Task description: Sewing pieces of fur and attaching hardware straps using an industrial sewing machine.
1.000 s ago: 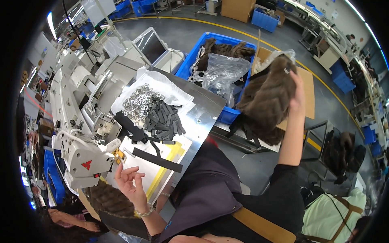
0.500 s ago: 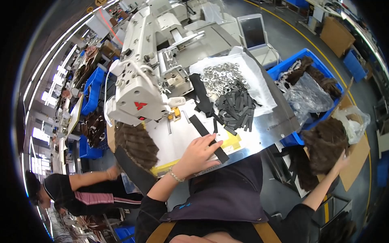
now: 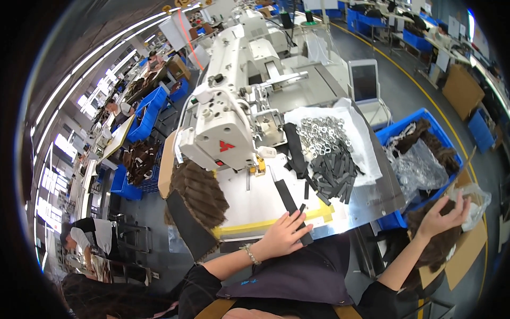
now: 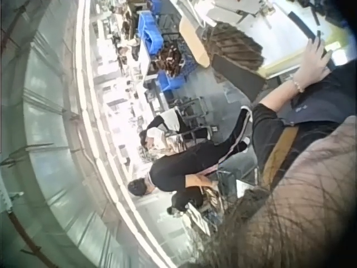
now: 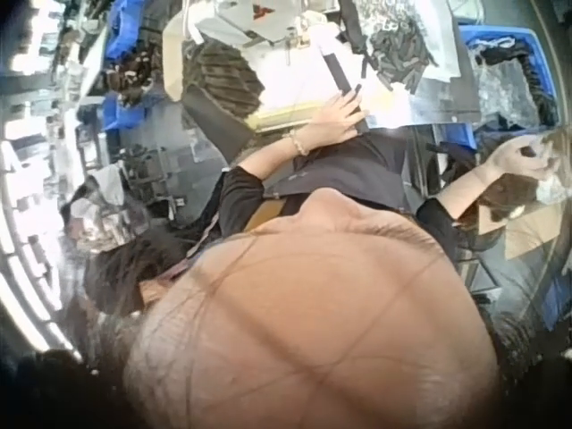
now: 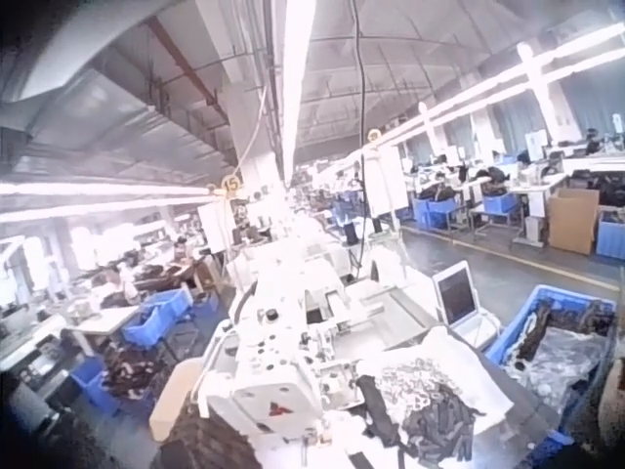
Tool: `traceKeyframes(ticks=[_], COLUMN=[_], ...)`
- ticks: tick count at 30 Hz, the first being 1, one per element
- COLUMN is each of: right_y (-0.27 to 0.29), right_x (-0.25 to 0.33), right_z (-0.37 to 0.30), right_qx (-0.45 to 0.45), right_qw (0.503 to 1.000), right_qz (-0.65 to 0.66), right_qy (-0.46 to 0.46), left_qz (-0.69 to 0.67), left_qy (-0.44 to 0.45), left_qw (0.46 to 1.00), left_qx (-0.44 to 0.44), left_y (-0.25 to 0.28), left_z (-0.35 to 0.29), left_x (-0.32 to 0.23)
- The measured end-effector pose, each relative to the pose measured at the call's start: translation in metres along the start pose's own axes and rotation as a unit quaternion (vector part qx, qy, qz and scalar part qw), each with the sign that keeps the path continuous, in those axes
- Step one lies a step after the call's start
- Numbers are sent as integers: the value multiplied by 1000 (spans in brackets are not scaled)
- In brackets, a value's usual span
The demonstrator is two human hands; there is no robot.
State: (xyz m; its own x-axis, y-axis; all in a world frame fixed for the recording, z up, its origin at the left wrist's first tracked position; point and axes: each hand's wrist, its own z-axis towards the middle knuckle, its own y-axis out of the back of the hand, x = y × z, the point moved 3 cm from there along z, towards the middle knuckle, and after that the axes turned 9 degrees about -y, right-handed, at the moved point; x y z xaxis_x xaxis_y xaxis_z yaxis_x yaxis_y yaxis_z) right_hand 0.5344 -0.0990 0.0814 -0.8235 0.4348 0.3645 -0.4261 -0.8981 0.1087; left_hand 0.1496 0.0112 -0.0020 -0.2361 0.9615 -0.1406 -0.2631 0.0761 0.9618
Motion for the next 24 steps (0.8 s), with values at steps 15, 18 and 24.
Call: traceKeyframes(ticks=[15,18,24], right_y=[-26,-35,-45], right_x=[207,209,242], right_z=[-151,-151,-135], right_qx=[635,616,640], right_qw=[604,618,597], right_qz=[343,332,392], right_qy=[339,358,281], left_qz=[51,42,-3], left_qy=[-27,23,52], left_qw=[995,994,986], left_qx=[-85,-97,-157], left_y=[57,64,72], left_z=[-23,-38,-43], left_x=[47,64,71])
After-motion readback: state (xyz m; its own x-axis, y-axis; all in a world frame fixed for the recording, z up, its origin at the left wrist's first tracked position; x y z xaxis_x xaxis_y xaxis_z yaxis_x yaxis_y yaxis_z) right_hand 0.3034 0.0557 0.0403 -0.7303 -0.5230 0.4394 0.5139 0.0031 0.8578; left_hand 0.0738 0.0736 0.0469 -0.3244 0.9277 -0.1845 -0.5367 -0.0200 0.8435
